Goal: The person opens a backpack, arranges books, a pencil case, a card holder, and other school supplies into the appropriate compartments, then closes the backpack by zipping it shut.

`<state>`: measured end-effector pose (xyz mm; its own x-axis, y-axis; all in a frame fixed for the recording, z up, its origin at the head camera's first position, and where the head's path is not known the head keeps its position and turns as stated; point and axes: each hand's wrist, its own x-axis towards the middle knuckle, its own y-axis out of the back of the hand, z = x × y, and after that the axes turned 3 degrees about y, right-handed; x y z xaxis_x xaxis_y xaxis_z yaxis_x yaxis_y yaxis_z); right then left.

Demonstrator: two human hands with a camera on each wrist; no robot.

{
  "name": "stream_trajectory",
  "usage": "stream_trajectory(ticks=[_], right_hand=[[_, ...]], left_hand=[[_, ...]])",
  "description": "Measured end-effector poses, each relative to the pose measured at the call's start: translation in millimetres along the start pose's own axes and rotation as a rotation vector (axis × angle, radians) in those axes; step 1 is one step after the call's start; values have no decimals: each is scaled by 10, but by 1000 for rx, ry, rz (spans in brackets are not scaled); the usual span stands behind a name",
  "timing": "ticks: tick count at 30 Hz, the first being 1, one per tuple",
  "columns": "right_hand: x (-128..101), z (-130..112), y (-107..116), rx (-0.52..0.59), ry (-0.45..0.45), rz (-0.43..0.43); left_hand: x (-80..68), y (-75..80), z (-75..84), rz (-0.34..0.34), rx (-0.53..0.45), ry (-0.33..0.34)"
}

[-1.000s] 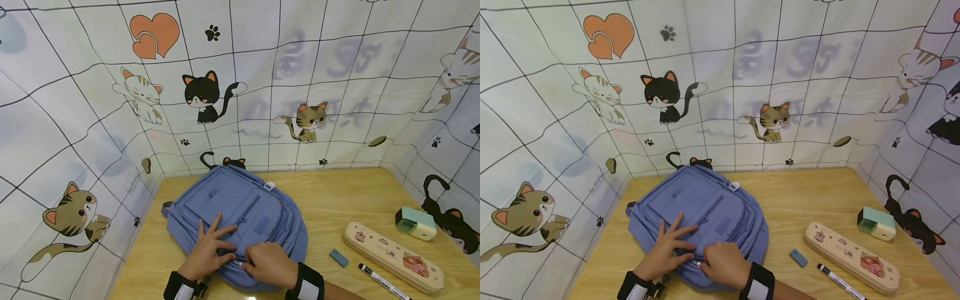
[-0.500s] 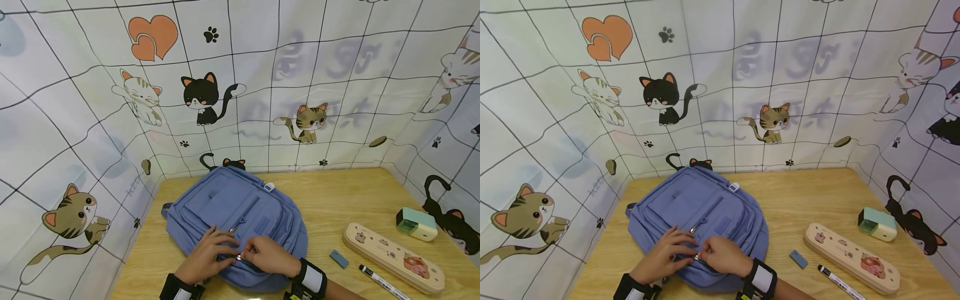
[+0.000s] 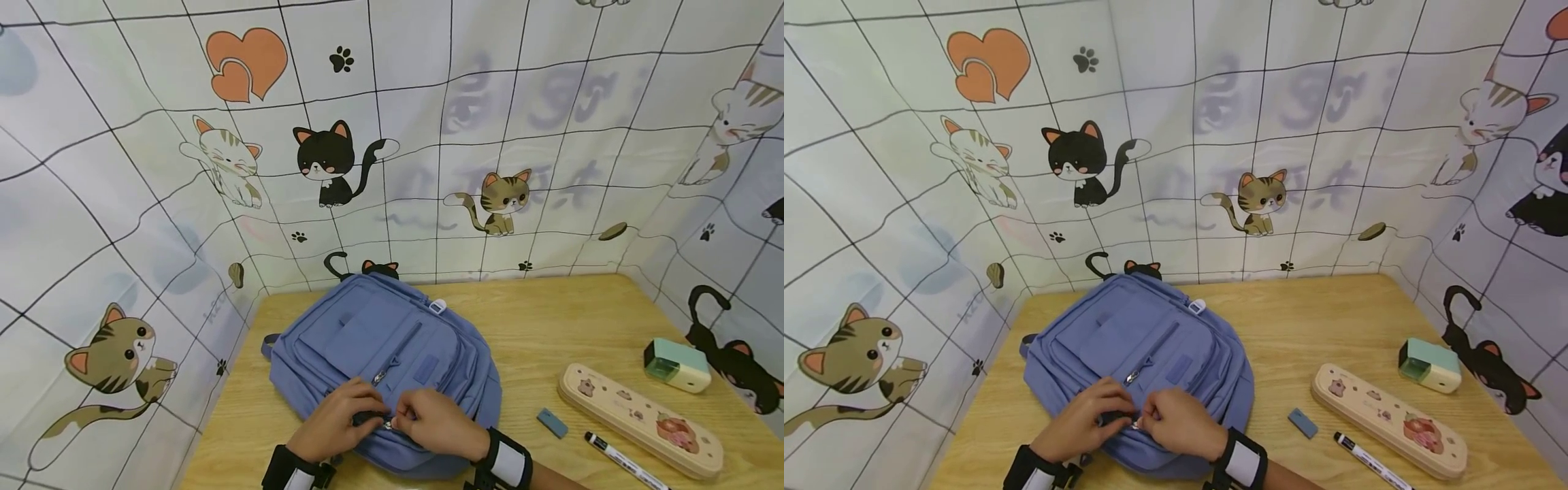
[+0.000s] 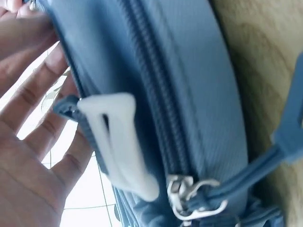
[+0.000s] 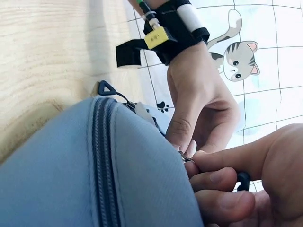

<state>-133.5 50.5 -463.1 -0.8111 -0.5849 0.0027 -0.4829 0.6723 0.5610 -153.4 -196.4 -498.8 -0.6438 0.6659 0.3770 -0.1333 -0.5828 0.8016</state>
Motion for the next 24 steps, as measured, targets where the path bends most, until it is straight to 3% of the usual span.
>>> stream_trajectory(ticks=[6, 13, 17, 24], right_hand=[[-42, 50, -25, 10, -4, 9], [-95, 26, -1, -74, -2, 35], [-220, 17, 100, -191, -1, 46], [-412, 91, 393, -248, -10, 55]], left_hand=[[18, -31, 5, -27, -6, -27], [44, -121, 10, 82, 95, -117], [-5, -124, -1, 130, 89, -89], [-77, -69, -39, 171, 41, -75]])
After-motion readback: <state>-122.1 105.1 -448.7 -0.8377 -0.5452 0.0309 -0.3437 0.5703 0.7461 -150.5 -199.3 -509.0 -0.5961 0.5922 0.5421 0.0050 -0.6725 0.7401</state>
